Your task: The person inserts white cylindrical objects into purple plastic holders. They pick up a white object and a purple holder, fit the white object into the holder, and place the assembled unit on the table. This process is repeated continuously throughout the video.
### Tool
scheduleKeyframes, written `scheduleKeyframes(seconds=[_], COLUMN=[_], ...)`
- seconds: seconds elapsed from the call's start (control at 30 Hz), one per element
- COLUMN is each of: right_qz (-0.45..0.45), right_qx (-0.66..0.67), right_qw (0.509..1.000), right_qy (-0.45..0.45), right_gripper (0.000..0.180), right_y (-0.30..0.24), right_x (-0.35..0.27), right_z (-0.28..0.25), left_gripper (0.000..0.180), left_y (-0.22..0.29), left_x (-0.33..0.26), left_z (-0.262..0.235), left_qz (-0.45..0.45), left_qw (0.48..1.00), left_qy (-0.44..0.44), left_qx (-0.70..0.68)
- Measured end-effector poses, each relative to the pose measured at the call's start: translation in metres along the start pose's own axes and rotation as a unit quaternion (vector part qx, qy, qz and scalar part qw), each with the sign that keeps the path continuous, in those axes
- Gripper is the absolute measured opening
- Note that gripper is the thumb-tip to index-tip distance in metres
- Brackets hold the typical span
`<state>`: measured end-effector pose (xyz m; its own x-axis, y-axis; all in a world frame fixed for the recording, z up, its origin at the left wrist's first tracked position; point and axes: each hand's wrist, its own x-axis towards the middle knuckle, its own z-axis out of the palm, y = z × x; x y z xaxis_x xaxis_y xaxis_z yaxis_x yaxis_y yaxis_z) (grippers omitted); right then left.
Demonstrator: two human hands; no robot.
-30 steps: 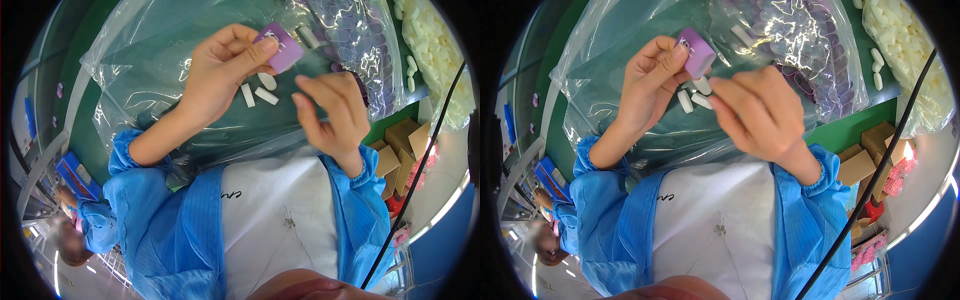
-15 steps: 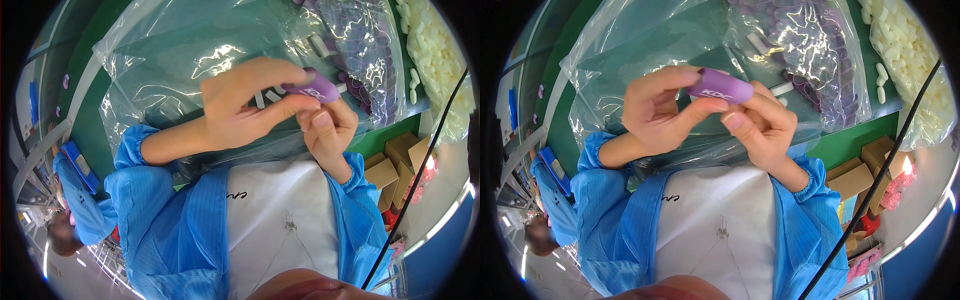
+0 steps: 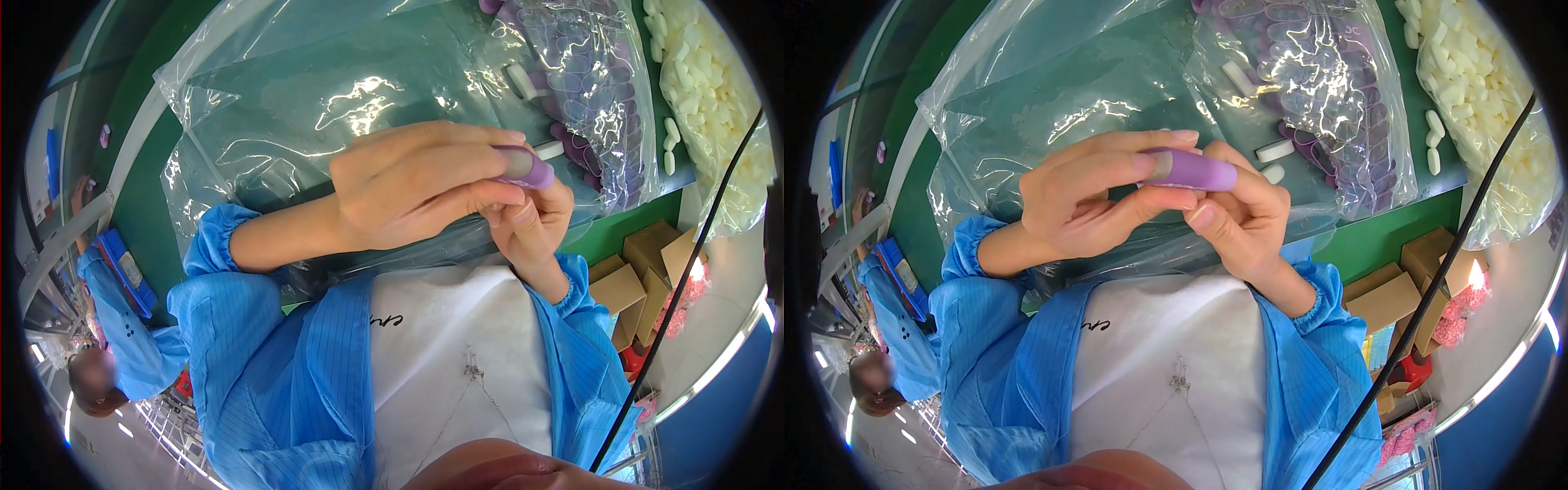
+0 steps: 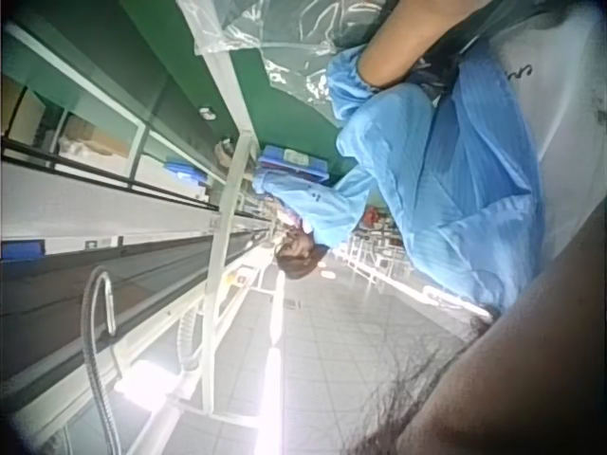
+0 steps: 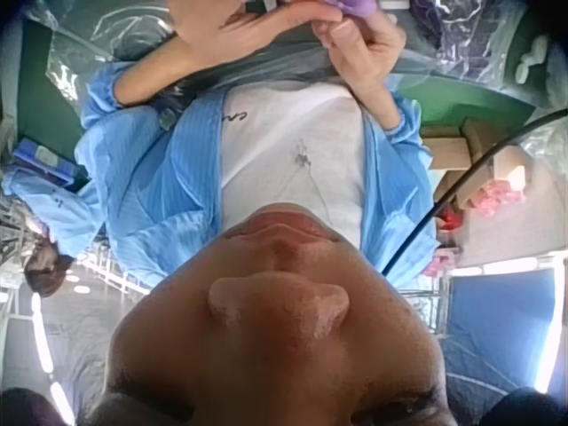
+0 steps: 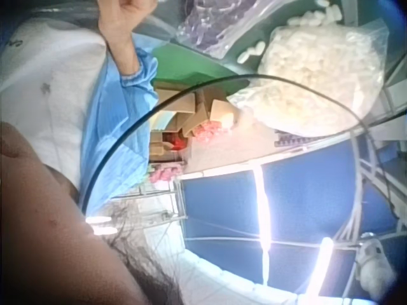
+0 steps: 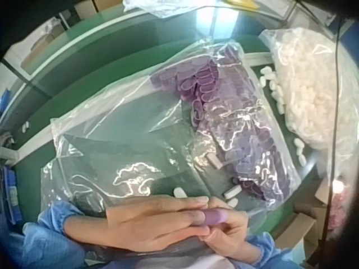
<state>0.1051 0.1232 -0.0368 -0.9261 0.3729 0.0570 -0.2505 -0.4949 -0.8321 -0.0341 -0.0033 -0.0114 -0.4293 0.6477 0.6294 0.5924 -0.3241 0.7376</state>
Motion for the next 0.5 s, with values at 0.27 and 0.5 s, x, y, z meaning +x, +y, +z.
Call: scheduleKeyframes(seconds=[0.27,0.5], right_qz=[0.033,0.070], right_qx=[0.084,0.094], right_qw=[0.996,0.993], right_qy=[0.006,-0.002], right_gripper=[0.041,0.045], right_y=[-0.0008,-0.0024], right_x=[-0.0043,-0.0029], right_z=[-0.0009,-0.0004], left_gripper=[0.045,0.043], left_y=[-0.0037,-0.0041], left_x=[-0.0020,-0.0055], left_z=[0.0042,0.0069], left_qz=[0.009,-0.005], left_qw=[1.000,0.999], left_qy=[0.011,0.019], left_qx=[0.025,0.030])
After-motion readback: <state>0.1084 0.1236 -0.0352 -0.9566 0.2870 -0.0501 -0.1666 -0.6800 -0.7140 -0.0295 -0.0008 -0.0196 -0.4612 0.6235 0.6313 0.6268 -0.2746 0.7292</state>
